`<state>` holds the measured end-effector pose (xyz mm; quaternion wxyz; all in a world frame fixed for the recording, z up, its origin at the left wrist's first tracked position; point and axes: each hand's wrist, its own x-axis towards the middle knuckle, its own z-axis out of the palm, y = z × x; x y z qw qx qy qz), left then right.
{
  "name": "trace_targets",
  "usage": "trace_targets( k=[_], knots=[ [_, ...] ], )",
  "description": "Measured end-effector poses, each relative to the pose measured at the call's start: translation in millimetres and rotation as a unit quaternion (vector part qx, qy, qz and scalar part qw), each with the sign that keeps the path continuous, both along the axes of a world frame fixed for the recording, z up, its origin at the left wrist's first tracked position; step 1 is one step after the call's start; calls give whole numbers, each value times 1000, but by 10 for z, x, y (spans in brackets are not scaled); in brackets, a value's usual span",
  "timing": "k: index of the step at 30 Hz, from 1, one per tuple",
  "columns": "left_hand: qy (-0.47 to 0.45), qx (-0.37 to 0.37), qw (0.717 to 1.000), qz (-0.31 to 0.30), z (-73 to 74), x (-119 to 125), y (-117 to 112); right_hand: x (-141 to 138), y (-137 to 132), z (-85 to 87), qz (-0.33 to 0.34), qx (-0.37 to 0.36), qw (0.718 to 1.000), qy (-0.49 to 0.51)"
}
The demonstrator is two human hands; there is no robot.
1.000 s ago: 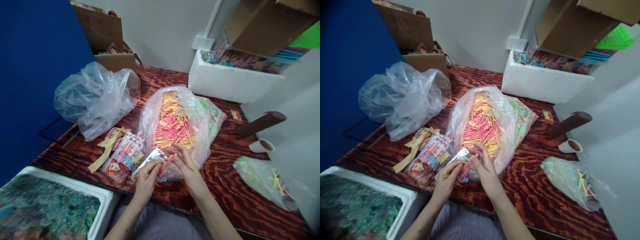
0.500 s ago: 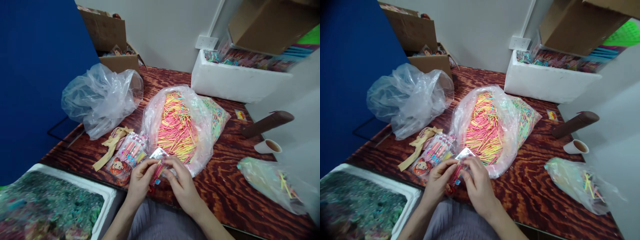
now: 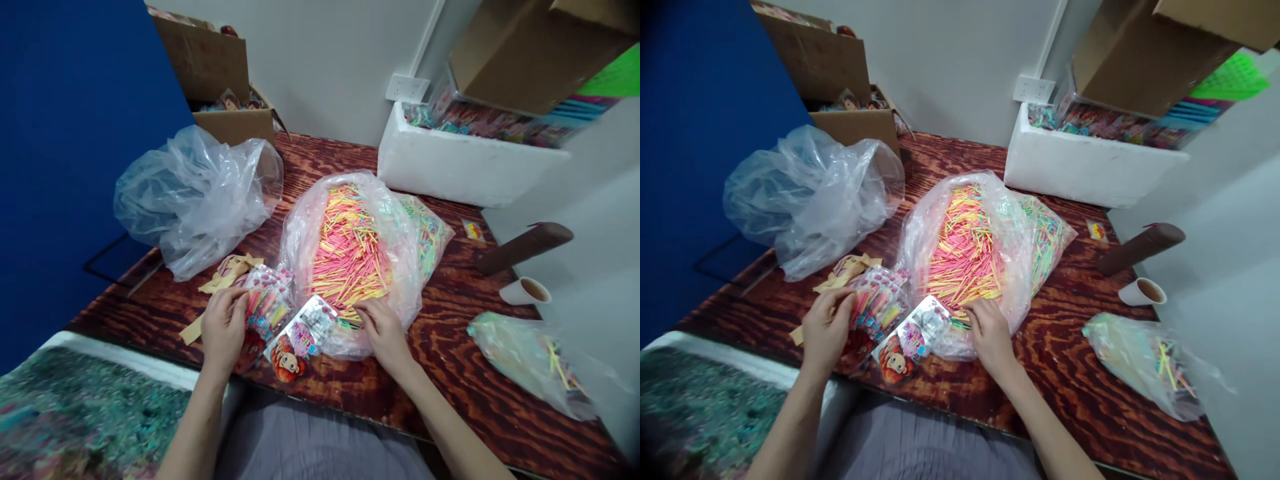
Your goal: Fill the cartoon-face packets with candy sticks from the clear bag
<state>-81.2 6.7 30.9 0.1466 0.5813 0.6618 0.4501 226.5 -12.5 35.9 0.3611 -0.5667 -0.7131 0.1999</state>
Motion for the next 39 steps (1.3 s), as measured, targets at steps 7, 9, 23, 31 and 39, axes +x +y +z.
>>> trace_targets(
  k=[7, 9, 23, 31, 39],
  knots=[
    [189, 17, 982, 23, -193, 99, 99, -186, 434, -144, 67, 55, 963, -256],
    [194, 13, 981, 22, -132, 83, 70, -267, 537, -175, 77, 66, 936, -337],
    [174, 30, 984, -16, 38, 108, -214, -214, 793, -178, 101, 92, 909, -393],
    [164, 44, 984, -54, 105, 228, -257, -116, 1001, 23, 33, -59, 997, -35],
    [136, 35, 984, -113, 76, 436, -320, 11, 920, 220, 35, -93, 984, 150]
  ],
)
